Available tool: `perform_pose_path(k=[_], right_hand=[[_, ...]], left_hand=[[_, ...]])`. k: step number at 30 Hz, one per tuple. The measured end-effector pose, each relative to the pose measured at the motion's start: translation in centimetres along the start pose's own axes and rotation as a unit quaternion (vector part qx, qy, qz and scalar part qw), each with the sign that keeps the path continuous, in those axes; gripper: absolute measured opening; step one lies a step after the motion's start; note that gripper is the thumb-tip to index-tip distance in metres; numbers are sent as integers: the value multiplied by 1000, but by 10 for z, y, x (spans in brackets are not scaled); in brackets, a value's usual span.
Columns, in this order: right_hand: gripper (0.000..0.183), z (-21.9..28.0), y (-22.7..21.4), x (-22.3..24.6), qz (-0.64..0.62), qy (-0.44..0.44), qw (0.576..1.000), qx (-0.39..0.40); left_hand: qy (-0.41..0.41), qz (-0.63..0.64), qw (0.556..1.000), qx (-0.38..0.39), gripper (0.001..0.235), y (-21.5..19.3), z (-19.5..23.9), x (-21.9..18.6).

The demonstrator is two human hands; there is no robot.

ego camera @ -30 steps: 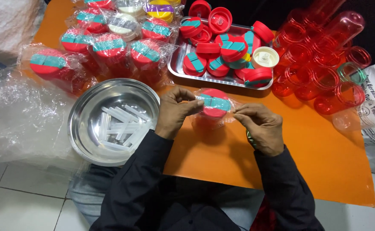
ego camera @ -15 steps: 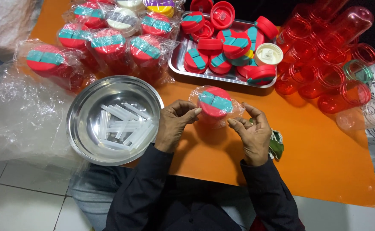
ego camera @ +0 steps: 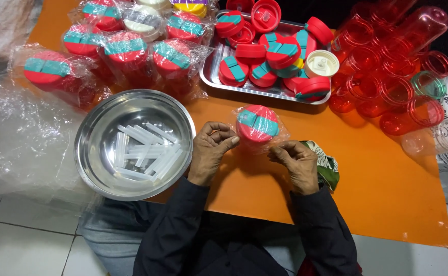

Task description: Assembling red plastic containers by attaching lids and wrapping each one individually in clear plastic film.

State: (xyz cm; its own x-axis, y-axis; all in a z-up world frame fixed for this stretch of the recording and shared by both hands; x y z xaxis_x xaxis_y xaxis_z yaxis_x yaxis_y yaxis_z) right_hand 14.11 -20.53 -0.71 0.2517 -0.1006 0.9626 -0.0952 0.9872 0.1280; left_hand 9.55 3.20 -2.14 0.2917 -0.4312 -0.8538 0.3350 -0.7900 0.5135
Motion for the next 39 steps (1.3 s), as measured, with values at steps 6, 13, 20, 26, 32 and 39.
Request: perform_pose_path(k=[6, 13, 20, 26, 32, 39], right_hand=[[14, -14, 14, -10, -48, 24, 998, 39], [17, -5, 5, -11, -40, 34, 996, 78], [27, 16, -49, 61, 220, -24, 975, -10], [55, 34, 48, 162, 319, -351, 881, 12], [93, 21, 147, 130, 488, -465, 717, 180], [96, -19, 130, 74, 600, -359, 711, 74]], left_hand=[[8, 0, 1000, 5, 41, -5, -5, 11], [1, 14, 1000, -4, 43, -7, -5, 15], [-1, 6, 1000, 4, 46, -4, -7, 8], [-11, -5, 1000, 15, 47, 0, -5, 5], [-12, 10, 1000, 23, 49, -6, -11, 19], [-15, -1, 1000, -4, 49, -13, -17, 34]])
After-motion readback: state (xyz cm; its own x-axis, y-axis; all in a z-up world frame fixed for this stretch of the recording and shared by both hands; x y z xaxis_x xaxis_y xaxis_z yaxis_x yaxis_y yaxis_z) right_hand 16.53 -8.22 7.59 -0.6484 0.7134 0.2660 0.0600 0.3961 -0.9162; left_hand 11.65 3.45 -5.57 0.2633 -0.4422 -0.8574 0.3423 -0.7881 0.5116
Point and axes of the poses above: each hand's wrist, its own z-axis away from the middle knuckle, its own y-axis out of the palm, x = y × z, the point moved 10 cm from there along -z, towards the middle knuckle, and after that the axes turned 13 degrees about y, right-handed, at the moved point
